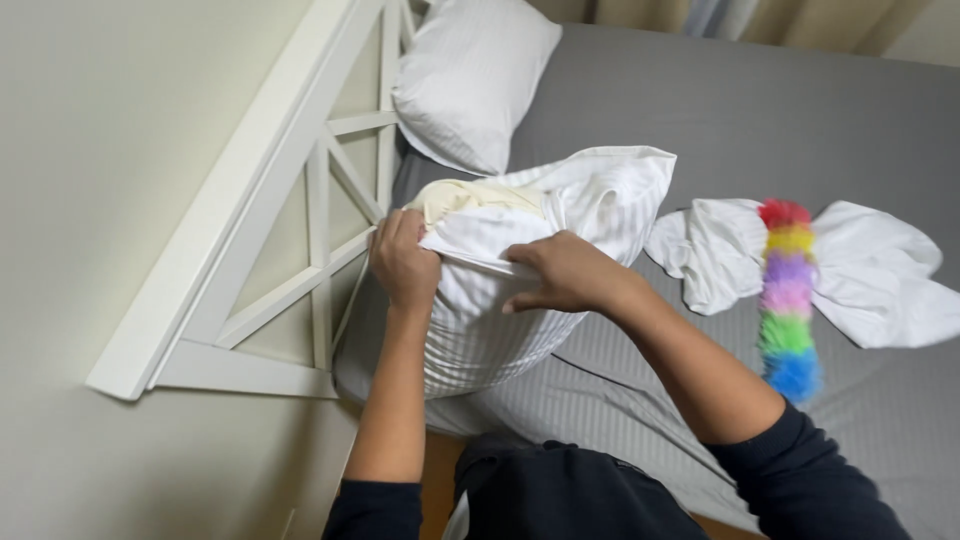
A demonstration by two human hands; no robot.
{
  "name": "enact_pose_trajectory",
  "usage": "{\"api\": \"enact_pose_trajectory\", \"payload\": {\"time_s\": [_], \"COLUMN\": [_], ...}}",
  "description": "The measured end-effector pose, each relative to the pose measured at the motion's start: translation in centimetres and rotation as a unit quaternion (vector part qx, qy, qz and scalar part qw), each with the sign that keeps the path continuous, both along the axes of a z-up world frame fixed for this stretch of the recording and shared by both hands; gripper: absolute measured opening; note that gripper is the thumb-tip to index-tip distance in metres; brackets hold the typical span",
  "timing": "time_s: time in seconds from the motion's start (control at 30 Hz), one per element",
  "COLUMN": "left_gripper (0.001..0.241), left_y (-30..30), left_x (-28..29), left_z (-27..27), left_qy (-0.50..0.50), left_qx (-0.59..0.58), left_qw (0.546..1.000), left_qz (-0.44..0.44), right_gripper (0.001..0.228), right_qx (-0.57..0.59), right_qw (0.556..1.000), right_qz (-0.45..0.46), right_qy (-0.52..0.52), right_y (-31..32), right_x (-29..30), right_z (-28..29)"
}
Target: Dusting off pillows with a colorful duster and replacing a pillowcase on a bed.
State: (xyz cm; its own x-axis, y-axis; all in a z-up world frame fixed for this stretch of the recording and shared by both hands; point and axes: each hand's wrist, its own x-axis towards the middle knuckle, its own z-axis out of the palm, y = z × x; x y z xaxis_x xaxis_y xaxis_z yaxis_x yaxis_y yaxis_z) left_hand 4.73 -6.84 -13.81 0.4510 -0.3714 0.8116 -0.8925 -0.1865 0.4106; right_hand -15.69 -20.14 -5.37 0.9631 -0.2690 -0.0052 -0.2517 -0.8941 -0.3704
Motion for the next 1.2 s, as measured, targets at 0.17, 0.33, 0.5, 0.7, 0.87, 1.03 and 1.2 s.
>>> {"api": "enact_pose_trajectory", "payload": {"time_s": [0.17, 0.33, 0.5, 0.7, 0.87, 1.03, 1.2], "left_gripper": [0.017, 0.038, 0.063, 0.053, 0.037, 0.047, 0.048], "left_y": [3.6, 4.9, 4.1, 3.1, 4.2, 10.1, 9.1], "left_x": [2.3, 4.1, -2.0, 2.0, 1.4, 7.3, 7.5], "left_z": [-4.2, -5.6, 4.6, 5.9, 1.7, 7.2, 4.0], "left_qy": [-0.117, -0.037, -0.014, 0.058, 0.041, 0.243, 0.182], "left_qx": [0.014, 0.054, 0.08, 0.281, 0.395, 0.252, 0.205], "left_qw": [0.988, 0.984, 0.996, 0.947, 0.908, 0.937, 0.962], "left_qz": [0.1, 0.167, 0.045, -0.143, -0.138, -0.01, -0.006], "right_gripper": [0.06, 0.042, 0.031, 0.045, 0.035, 0.044, 0.028], "right_qx": [-0.219, -0.297, -0.138, -0.033, -0.118, -0.14, -0.14], "right_qw": [0.974, 0.948, 0.942, 0.967, 0.984, 0.985, 0.977], "right_qz": [-0.018, -0.008, 0.05, 0.197, 0.118, 0.037, 0.101], "right_qy": [-0.062, -0.118, -0.3, -0.157, 0.064, 0.091, -0.123], "right_y": [-7.0, -9.8, -6.1, 1.8, 1.3, -2.0, -2.5], "right_x": [-0.1, 2.0, 7.1, 5.8, 5.4, 0.9, 1.4], "right_z": [-1.7, 0.8, -5.2, 2.4, 3.9, 4.9, -4.9]}}
